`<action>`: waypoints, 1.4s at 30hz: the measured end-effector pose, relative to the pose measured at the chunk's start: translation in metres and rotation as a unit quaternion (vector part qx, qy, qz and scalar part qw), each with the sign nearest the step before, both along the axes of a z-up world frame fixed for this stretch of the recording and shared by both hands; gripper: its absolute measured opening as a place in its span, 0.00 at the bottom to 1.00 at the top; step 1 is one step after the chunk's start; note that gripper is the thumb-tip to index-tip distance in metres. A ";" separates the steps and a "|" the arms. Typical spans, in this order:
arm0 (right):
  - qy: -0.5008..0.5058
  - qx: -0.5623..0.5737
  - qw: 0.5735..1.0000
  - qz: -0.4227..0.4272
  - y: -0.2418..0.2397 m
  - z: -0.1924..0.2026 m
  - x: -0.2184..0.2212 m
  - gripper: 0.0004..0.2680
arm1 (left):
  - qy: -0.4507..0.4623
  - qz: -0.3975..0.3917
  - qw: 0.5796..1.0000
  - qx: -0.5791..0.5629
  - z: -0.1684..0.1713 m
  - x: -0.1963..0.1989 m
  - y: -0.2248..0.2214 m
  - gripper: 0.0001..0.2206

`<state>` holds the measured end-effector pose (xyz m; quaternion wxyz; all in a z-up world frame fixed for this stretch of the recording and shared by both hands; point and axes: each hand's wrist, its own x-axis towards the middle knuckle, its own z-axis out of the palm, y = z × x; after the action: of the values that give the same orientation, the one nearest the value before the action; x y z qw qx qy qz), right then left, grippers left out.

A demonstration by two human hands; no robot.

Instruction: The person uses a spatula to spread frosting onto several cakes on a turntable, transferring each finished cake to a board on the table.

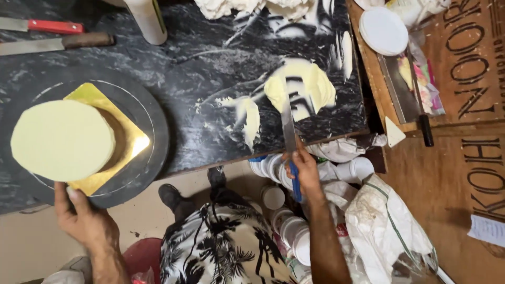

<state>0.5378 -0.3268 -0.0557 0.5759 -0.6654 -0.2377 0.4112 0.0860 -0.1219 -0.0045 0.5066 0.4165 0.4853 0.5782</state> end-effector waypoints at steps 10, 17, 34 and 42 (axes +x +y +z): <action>-0.412 -0.216 0.885 0.022 -0.051 0.022 0.055 0.20 | -0.011 -0.077 0.996 -0.032 0.027 -0.016 0.014 0.22; -0.351 -0.232 0.907 0.005 -0.007 -0.014 0.087 0.20 | 0.012 -0.071 0.995 -0.064 0.023 -0.025 0.021 0.22; 0.287 -0.100 0.953 0.013 0.005 -0.014 -0.148 0.25 | 0.094 -0.072 0.988 -0.095 -0.002 -0.035 0.027 0.30; -0.528 -0.267 0.800 -0.096 0.032 -0.044 -0.081 0.22 | 0.076 -0.074 0.990 -0.097 -0.005 -0.040 0.037 0.28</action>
<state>0.4572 -0.2943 -0.0994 0.1971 -0.9265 -0.3202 -0.0139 0.0464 -0.0852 -0.0093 0.5480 0.4428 0.5437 0.4561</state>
